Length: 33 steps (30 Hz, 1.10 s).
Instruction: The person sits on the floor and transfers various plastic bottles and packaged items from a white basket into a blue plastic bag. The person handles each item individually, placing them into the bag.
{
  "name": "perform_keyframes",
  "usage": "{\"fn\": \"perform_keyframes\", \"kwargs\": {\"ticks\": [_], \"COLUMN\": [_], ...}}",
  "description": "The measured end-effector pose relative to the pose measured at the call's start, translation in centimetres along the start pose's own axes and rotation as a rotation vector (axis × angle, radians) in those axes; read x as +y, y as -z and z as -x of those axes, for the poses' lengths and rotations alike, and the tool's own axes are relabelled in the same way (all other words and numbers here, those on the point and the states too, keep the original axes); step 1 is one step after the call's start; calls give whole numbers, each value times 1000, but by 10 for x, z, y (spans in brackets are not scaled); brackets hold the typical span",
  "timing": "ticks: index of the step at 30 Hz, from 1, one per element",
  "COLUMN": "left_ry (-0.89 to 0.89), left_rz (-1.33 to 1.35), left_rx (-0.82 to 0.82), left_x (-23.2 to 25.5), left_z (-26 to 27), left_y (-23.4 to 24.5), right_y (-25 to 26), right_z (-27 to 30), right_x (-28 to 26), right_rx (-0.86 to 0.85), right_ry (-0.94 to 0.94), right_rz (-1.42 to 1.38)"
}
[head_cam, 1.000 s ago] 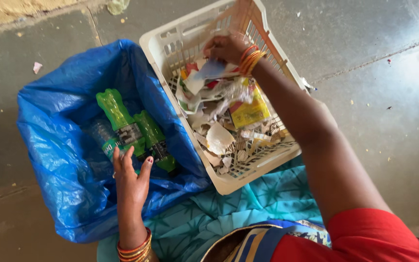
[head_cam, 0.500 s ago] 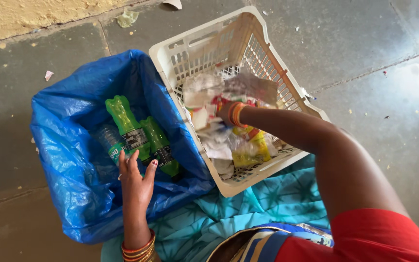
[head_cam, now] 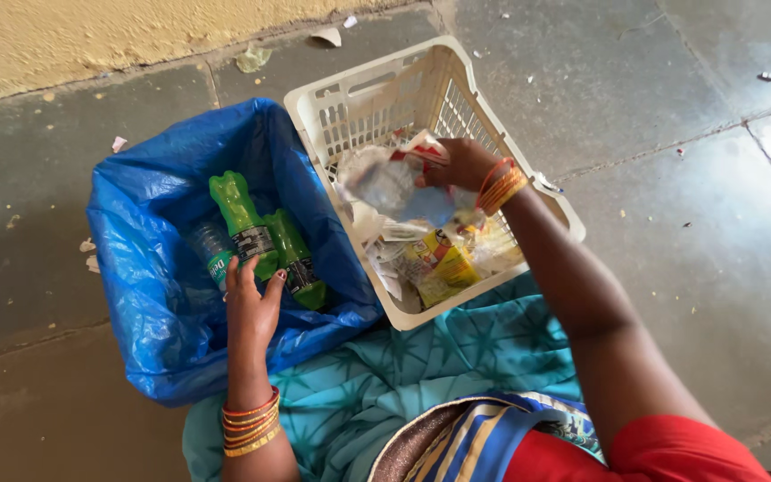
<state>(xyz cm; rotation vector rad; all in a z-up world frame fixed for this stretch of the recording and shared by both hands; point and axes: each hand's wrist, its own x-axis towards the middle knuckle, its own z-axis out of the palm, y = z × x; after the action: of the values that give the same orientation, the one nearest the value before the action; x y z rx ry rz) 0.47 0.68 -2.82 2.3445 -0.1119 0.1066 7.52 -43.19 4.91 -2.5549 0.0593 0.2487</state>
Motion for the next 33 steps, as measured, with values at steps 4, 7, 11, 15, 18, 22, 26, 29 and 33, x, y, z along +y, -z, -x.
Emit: {"fn": "perform_keyframes", "kwargs": {"ticks": [4, 7, 11, 15, 18, 22, 26, 29, 33], "left_ry": [-67, -104, -259, -391, -491, -562, -571, -603, -558], "left_rz": [0, -48, -89, -68, -86, 71, 121, 117, 207], "left_rx": [105, 212, 353, 429, 486, 469, 371, 342, 303], "left_x": [2, 15, 39, 69, 89, 119, 141, 151, 164], "left_z": [3, 5, 13, 25, 41, 78, 111, 122, 130], "left_y": [2, 7, 19, 31, 35, 17, 0, -1, -1], "right_y": [-17, -36, -40, -33, -27, -18, -14, -14, -8], "right_z": [25, 38, 30, 22, 23, 30, 33, 37, 37], "right_x": [17, 47, 69, 89, 93, 80, 77, 73, 63], "right_rx": [155, 227, 212, 314, 338, 296, 327, 391, 411], "right_ry": [-30, 67, 136, 261, 193, 202, 68, 103, 404], "right_rz": [-209, -493, -1131, -1573, -1765, -1749, -1605, -1513, -1516]}}
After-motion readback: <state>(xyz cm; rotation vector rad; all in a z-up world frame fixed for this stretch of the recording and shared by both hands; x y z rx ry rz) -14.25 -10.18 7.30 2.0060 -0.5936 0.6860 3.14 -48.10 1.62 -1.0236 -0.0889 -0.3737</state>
